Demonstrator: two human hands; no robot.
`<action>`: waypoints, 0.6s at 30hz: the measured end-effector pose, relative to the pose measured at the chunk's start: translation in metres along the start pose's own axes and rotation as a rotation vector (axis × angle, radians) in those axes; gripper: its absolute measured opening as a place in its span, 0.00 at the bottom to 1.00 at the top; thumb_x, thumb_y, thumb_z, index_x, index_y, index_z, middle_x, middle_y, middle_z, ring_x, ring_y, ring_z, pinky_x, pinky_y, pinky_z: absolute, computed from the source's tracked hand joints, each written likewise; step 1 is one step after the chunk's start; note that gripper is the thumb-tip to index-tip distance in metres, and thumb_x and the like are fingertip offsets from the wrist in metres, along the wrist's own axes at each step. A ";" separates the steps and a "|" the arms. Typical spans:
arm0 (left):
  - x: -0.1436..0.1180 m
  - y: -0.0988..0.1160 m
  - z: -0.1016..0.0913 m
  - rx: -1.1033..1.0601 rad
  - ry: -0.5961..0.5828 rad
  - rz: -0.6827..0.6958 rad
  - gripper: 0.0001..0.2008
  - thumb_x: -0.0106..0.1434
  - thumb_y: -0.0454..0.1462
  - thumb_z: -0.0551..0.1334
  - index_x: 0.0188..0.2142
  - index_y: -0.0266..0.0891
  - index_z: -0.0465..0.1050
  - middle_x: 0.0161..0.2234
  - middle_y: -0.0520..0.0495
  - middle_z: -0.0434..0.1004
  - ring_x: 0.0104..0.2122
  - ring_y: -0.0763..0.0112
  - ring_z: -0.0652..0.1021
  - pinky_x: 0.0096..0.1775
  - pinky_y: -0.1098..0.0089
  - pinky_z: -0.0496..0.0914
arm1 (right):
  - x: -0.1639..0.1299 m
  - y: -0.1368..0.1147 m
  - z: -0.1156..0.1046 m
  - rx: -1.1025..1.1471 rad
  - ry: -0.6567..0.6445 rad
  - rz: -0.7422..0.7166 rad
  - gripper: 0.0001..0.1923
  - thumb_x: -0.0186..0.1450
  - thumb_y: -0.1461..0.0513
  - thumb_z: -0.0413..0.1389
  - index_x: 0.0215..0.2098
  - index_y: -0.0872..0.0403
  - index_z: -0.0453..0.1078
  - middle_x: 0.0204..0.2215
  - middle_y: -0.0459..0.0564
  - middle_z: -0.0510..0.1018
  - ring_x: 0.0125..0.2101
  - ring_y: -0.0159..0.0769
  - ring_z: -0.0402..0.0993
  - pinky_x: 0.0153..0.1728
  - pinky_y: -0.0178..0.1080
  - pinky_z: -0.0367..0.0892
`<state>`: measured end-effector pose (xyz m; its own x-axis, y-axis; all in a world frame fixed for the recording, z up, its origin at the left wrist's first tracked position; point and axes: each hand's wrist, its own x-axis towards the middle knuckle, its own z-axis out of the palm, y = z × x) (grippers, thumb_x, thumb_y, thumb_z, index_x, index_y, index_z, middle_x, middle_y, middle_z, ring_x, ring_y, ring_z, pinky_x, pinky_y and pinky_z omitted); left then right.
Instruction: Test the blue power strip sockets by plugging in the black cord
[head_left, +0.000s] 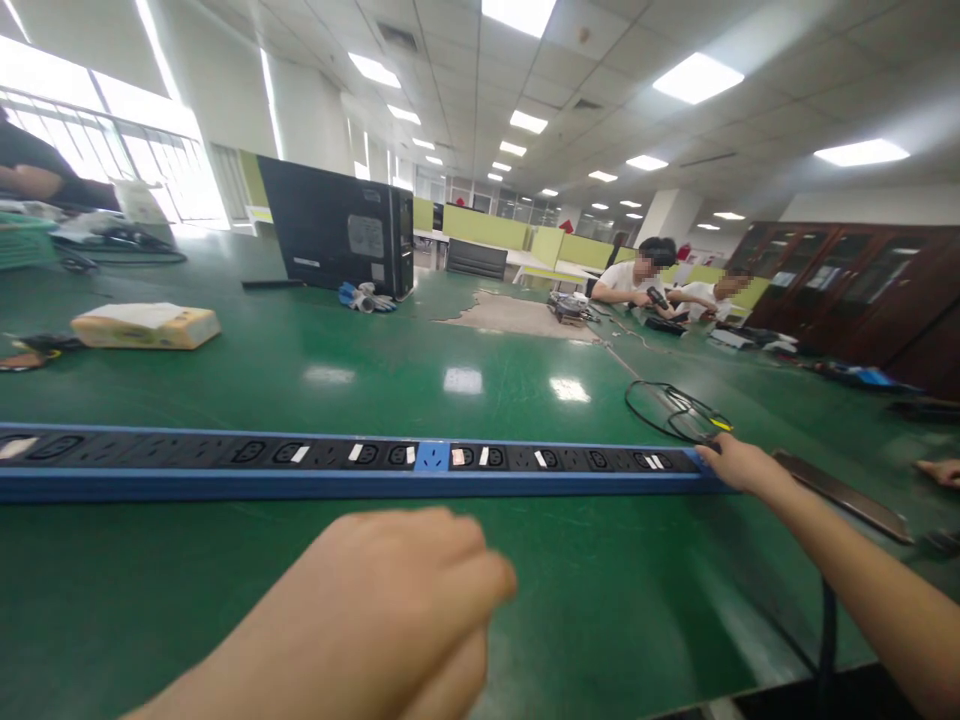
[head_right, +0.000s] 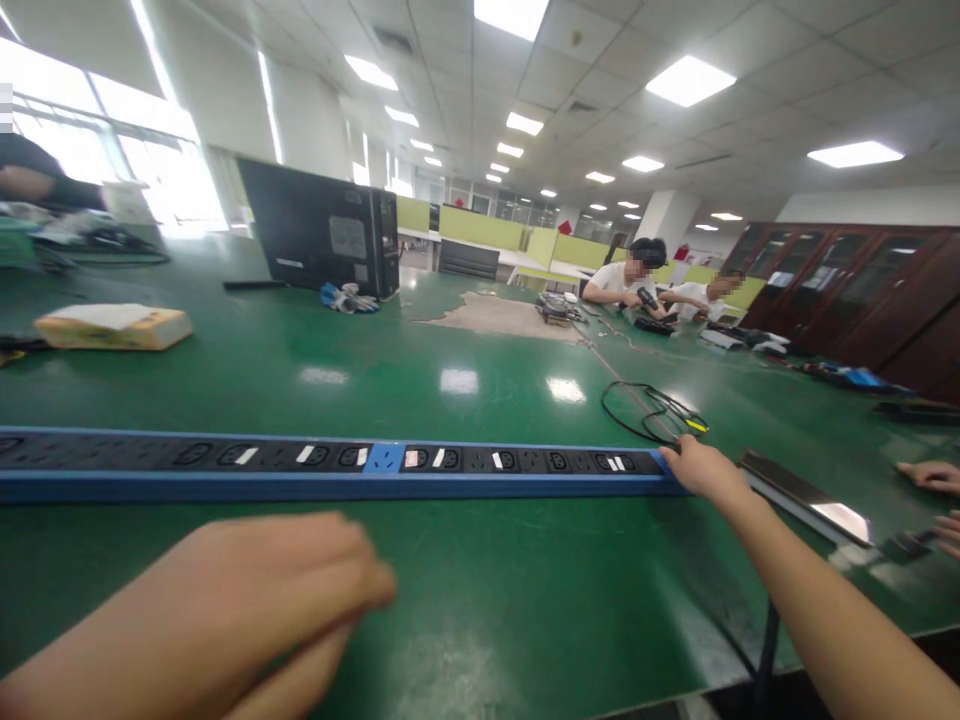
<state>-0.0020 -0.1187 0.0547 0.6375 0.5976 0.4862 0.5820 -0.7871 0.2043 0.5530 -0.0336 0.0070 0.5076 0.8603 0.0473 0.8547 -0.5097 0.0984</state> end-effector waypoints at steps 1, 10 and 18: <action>0.015 -0.011 -0.001 -0.004 -0.021 0.012 0.12 0.66 0.45 0.54 0.41 0.54 0.76 0.42 0.50 0.78 0.39 0.66 0.76 0.41 0.66 0.73 | -0.001 0.000 0.002 0.003 0.003 0.010 0.33 0.67 0.47 0.40 0.55 0.65 0.66 0.45 0.69 0.77 0.45 0.55 0.76 0.43 0.48 0.69; 0.038 -0.114 0.061 0.194 -0.038 -0.255 0.21 0.67 0.47 0.52 0.52 0.39 0.72 0.50 0.41 0.76 0.50 0.57 0.73 0.53 0.54 0.65 | 0.005 0.014 0.015 0.050 -0.002 -0.010 0.30 0.68 0.48 0.41 0.50 0.65 0.67 0.42 0.69 0.78 0.44 0.53 0.76 0.43 0.45 0.68; 0.036 -0.110 0.065 0.250 0.003 -0.269 0.21 0.67 0.46 0.51 0.51 0.40 0.73 0.48 0.43 0.77 0.49 0.58 0.74 0.51 0.55 0.65 | 0.004 0.007 0.021 -0.022 -0.051 -0.046 0.30 0.69 0.47 0.39 0.48 0.64 0.66 0.40 0.69 0.78 0.40 0.53 0.77 0.41 0.47 0.68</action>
<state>-0.0101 -0.0007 -0.0059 0.4434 0.7777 0.4456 0.8346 -0.5395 0.1111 0.5627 -0.0341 -0.0128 0.4733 0.8809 -0.0085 0.8749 -0.4689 0.1209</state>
